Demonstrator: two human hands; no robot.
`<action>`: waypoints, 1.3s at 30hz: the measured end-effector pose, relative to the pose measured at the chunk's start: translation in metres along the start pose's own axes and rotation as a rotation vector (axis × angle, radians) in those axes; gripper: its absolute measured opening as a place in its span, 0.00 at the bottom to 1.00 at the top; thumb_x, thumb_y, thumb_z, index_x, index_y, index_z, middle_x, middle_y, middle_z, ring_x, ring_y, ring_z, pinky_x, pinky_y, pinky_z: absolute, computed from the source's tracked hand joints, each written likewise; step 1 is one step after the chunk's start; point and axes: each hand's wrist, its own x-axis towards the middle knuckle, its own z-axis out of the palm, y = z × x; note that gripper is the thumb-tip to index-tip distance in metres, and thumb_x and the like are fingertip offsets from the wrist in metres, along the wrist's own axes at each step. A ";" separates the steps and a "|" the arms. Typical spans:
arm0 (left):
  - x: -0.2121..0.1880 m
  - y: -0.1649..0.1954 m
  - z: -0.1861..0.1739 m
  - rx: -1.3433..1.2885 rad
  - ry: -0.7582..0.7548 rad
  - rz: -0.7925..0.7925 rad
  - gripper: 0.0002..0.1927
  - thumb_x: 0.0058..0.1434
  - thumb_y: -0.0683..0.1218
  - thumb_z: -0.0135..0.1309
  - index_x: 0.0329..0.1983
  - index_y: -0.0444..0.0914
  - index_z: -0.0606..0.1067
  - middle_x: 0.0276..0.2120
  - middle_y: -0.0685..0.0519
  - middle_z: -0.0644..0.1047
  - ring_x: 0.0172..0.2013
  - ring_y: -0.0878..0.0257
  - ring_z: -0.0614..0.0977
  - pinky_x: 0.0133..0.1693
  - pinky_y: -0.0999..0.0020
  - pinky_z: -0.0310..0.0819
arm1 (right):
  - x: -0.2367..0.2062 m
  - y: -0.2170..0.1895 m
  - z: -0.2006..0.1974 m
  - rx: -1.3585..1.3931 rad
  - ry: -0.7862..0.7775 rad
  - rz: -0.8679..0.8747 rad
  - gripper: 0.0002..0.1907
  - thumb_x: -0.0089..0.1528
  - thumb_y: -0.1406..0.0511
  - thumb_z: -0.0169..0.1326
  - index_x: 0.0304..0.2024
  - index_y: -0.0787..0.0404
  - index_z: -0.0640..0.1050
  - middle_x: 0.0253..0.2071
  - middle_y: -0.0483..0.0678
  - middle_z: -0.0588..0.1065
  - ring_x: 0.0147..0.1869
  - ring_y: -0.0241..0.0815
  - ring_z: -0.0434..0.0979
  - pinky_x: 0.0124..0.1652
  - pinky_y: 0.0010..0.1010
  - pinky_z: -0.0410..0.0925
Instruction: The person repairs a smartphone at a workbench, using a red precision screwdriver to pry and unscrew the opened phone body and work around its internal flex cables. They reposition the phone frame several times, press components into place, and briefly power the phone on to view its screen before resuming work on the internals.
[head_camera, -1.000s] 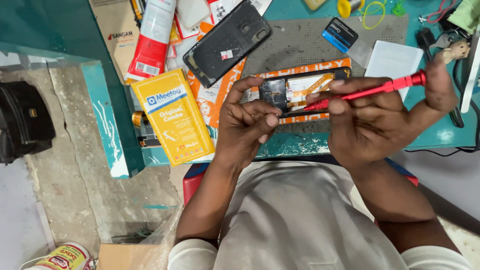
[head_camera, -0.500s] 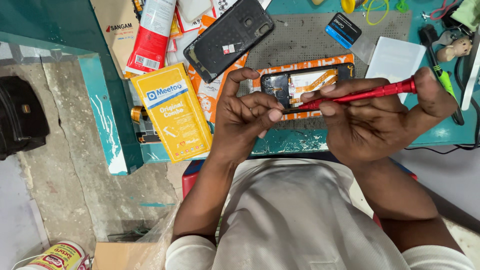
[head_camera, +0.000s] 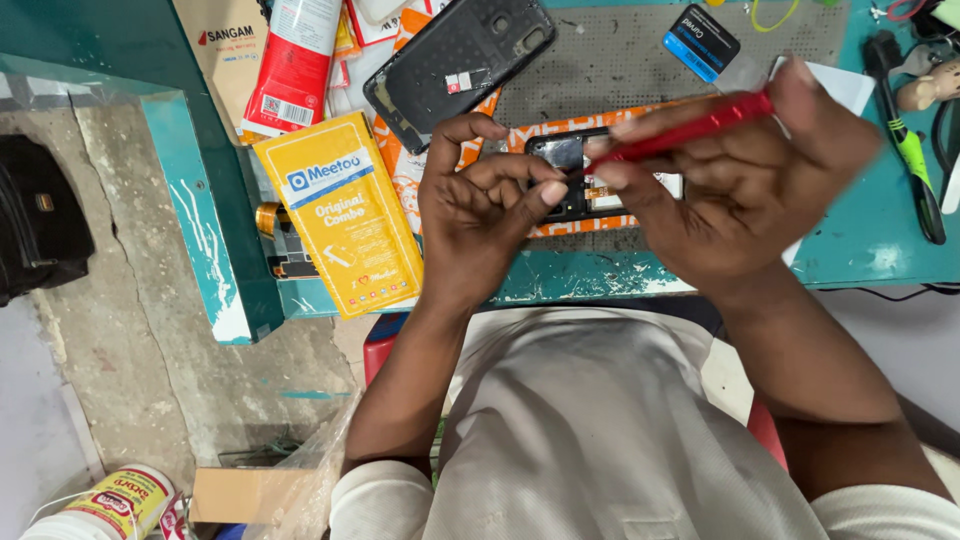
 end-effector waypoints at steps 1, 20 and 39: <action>0.001 -0.001 -0.001 0.017 0.017 0.016 0.28 0.66 0.29 0.61 0.60 0.39 0.60 0.39 0.45 0.83 0.26 0.77 0.73 0.31 0.81 0.62 | 0.003 0.000 0.000 0.041 -0.038 0.031 0.45 0.71 0.80 0.57 0.74 0.53 0.41 0.58 0.63 0.73 0.57 0.48 0.82 0.54 0.34 0.79; -0.011 -0.018 -0.005 0.775 0.079 0.263 0.31 0.72 0.34 0.52 0.72 0.35 0.52 0.55 0.46 0.82 0.24 0.68 0.81 0.27 0.74 0.74 | 0.013 0.061 0.020 -0.287 -0.200 -0.319 0.38 0.69 0.77 0.68 0.71 0.60 0.57 0.48 0.59 0.78 0.51 0.52 0.84 0.45 0.34 0.80; -0.014 -0.027 -0.012 0.749 0.101 0.214 0.37 0.72 0.36 0.53 0.76 0.34 0.46 0.58 0.45 0.82 0.24 0.69 0.84 0.26 0.77 0.77 | 0.012 0.070 0.029 -0.237 -0.274 -0.270 0.39 0.72 0.76 0.65 0.73 0.54 0.55 0.51 0.56 0.78 0.51 0.50 0.84 0.45 0.33 0.79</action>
